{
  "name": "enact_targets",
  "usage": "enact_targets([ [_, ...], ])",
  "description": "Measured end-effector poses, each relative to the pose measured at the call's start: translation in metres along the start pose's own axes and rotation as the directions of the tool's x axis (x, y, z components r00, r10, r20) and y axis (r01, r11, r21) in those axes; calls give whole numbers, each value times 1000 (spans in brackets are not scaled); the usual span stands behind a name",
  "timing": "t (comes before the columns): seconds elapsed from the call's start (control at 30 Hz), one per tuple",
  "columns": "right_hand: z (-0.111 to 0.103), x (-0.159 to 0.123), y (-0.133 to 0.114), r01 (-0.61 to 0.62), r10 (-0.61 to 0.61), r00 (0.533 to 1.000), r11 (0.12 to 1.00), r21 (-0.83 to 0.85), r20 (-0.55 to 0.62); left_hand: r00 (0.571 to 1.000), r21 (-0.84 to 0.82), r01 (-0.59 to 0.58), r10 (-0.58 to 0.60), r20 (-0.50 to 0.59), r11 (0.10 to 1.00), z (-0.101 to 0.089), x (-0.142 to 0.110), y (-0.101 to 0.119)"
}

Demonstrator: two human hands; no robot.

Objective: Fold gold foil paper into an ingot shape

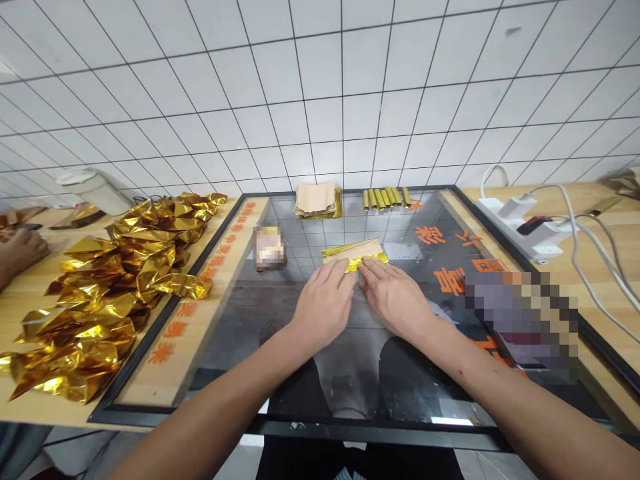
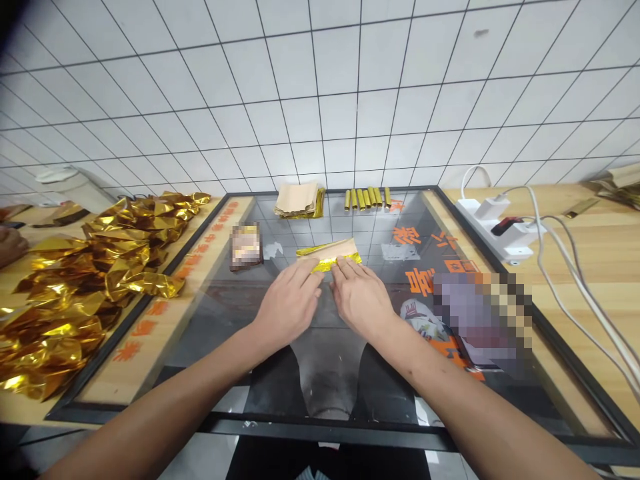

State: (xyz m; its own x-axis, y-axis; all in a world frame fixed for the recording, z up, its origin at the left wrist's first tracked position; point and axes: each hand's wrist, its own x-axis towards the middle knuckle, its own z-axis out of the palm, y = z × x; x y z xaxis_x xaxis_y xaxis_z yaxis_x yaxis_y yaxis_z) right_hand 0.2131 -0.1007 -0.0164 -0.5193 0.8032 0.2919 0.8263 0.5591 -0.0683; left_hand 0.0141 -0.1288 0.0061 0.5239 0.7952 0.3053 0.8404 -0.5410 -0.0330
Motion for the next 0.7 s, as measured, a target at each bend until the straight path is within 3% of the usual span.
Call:
enact_targets([
  [0.2, -1, 0, -1, 13, -12, 1000, 1000, -13, 20, 997, -110, -15, 23, 71, 994, 21, 0, 2],
  [0.7, -2, -3, -4, -70, 73, 995, 997, -37, 66, 992, -119, -73, 85, 97, 990, 24, 0, -2],
])
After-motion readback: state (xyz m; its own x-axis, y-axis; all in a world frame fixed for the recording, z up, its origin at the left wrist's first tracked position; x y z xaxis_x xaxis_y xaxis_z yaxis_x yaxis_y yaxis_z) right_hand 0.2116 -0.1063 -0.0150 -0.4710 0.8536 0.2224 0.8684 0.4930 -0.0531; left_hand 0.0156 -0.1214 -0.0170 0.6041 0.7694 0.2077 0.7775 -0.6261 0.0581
